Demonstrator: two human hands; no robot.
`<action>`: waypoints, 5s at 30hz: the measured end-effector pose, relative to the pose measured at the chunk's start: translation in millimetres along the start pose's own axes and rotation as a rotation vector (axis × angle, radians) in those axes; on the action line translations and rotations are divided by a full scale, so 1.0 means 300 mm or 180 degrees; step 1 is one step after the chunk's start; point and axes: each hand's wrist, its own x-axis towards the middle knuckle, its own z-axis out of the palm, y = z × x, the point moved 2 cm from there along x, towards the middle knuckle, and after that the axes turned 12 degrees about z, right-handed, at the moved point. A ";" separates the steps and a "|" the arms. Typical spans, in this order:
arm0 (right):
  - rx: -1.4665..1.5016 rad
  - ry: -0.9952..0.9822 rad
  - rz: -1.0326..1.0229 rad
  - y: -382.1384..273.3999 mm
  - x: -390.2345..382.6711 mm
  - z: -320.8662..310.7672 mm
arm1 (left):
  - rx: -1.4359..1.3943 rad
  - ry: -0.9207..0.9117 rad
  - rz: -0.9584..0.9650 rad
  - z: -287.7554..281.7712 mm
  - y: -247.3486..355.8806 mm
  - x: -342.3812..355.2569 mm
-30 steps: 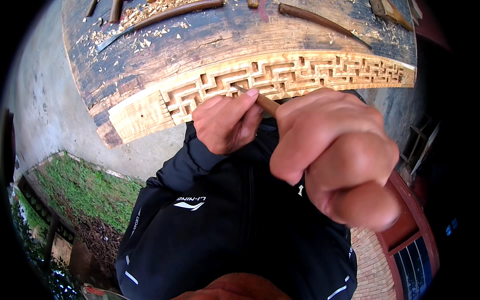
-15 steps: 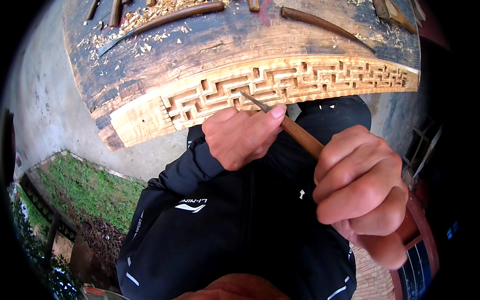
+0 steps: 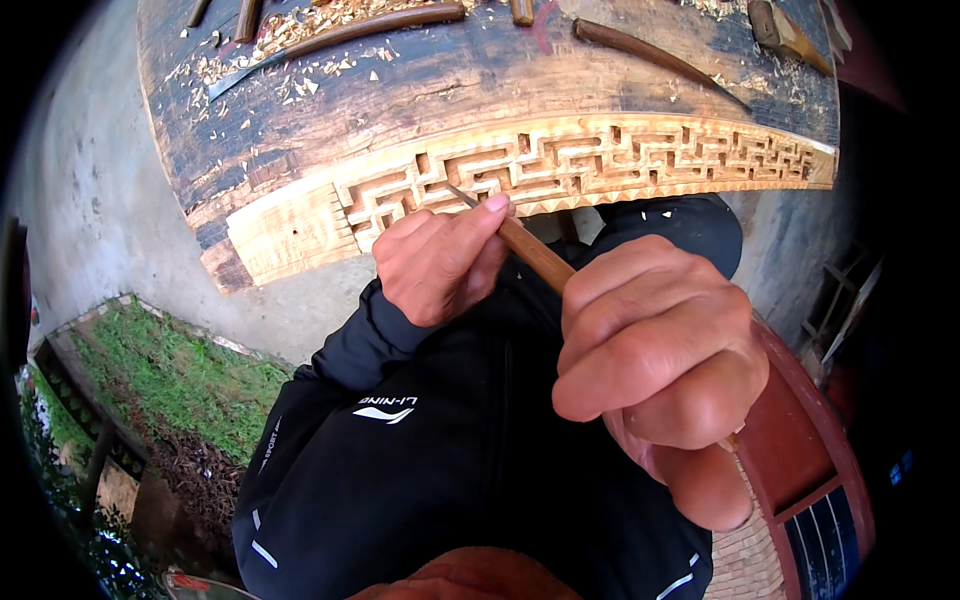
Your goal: The person carves a geometric lattice pattern into a wooden plank using a chisel. They hold the chisel with both hands and press the tip into the wood to remove material while the plank rests on a workbench.
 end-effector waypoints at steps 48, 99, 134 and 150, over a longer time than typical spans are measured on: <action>-0.1089 -0.0557 -0.0474 -0.063 -0.116 0.175 | -0.0628 0.0083 0.0046 -0.038 0.071 -0.017; 0.2108 0.0868 0.1004 0.158 0.014 -0.424 | -0.0574 0.0096 -0.0933 0.284 0.028 0.133; 0.1679 0.1409 0.1279 0.096 0.042 -0.368 | -0.0559 -0.0017 -0.0661 0.281 0.024 0.153; 0.2151 0.1949 0.1276 0.176 0.010 -0.346 | -0.0514 0.0076 -0.0872 0.279 0.026 0.140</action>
